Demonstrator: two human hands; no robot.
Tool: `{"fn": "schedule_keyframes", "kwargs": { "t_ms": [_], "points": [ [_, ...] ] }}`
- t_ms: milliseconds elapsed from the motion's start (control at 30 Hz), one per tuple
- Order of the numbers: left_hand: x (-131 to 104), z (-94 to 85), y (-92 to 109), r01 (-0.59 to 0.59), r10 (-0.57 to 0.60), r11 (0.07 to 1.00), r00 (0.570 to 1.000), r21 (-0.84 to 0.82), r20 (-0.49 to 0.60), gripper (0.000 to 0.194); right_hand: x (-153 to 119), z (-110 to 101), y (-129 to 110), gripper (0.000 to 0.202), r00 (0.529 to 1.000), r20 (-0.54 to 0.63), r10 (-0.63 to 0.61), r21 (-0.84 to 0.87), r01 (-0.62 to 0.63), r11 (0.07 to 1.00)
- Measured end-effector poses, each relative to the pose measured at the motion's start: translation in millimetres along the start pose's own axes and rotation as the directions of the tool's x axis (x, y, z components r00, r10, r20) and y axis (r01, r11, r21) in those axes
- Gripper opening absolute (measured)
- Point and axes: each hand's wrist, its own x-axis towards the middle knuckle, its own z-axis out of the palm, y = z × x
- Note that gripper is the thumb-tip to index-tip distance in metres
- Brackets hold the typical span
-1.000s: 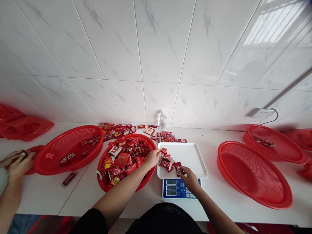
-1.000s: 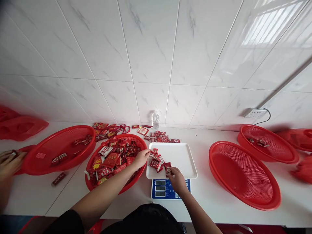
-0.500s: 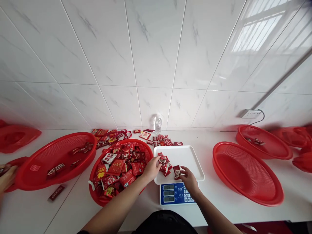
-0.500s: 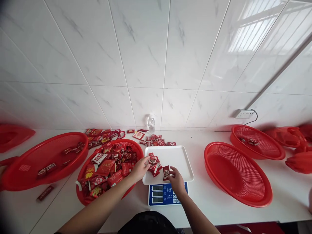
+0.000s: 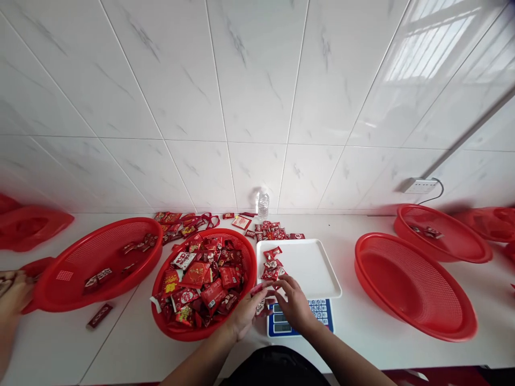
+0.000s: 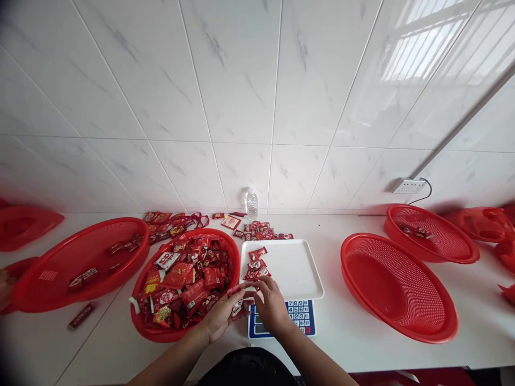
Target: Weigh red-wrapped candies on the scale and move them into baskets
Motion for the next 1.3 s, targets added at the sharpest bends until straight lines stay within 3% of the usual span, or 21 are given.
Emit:
{"fn": "schedule_keyframes", "kwargs": {
  "t_ms": [100, 233, 367, 767, 1033, 1300],
  "points": [
    [-12.7, -18.8, -4.1, 0.045, -0.046, 0.999, 0.997, -0.018, -0.055, 0.041, 13.1, 1.4, 18.1, 0.038, 0.994, 0.048, -0.101, -0.382, 0.111, 0.917],
    [-28.6, -32.6, -8.3, 0.067, -0.071, 0.997, 0.990, -0.034, -0.119, 0.042, 29.8, 4.8, 36.6, 0.040, 0.988, 0.116, -0.101, -0.522, 0.147, 0.840],
    [-33.7, -35.8, -10.9, 0.063, -0.072, 0.996, 0.985, -0.061, -0.155, 0.047, 38.0, 3.6, 48.6, 0.031, 0.991, 0.103, -0.085, -0.507, 0.126, 0.853],
    [-24.0, -28.5, -3.8, 0.050, -0.055, 0.998, 0.993, -0.046, -0.107, 0.047, 37.9, -6.8, 58.2, 0.037, 0.994, 0.112, 0.006, -0.462, 0.047, 0.886],
    [-17.5, -29.6, -8.7, 0.078, -0.079, 0.997, 0.991, -0.014, -0.111, 0.047, 33.4, -6.8, 58.9, 0.055, 0.991, 0.126, 0.054, -0.452, 0.009, 0.892],
    [-20.2, -30.2, -13.0, 0.100, -0.103, 0.994, 0.988, -0.035, -0.111, 0.050, 36.0, -4.7, 65.8, 0.026, 0.996, 0.063, 0.064, -0.348, -0.038, 0.937]
  ]
}}
